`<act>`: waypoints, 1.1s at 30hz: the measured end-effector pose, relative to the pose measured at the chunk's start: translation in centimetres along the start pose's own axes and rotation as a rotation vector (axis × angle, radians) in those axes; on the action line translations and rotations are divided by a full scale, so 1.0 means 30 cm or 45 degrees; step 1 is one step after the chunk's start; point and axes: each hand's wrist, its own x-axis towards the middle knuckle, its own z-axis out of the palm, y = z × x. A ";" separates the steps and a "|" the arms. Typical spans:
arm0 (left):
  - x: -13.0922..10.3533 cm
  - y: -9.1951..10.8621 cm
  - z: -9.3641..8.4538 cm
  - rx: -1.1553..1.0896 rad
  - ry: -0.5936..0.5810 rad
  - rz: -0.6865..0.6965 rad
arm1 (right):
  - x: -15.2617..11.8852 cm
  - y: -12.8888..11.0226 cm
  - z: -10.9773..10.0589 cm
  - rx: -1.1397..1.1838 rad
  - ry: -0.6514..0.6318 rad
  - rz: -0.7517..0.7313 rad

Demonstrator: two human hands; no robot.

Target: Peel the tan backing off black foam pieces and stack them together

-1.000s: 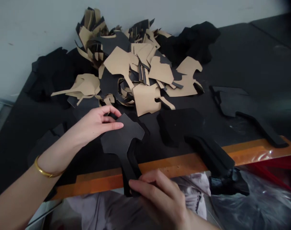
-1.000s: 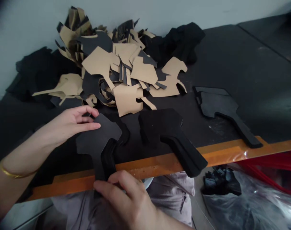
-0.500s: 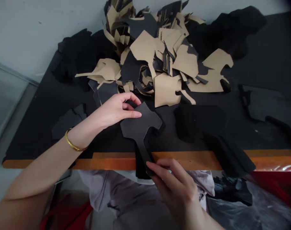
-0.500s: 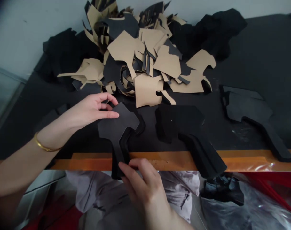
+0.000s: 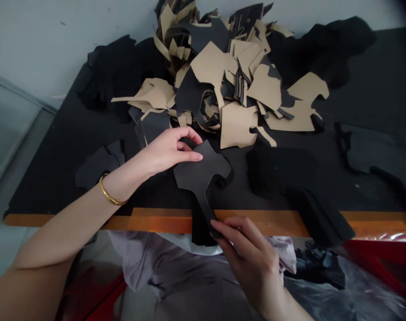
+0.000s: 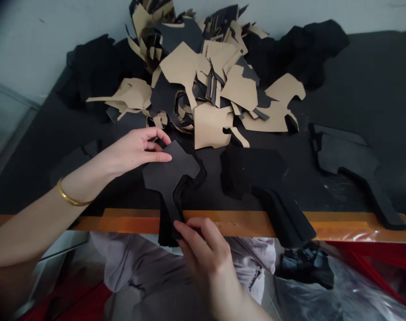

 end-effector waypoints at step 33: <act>-0.011 -0.004 0.009 0.120 0.075 -0.009 | -0.040 0.015 -0.077 -0.636 -0.558 -0.395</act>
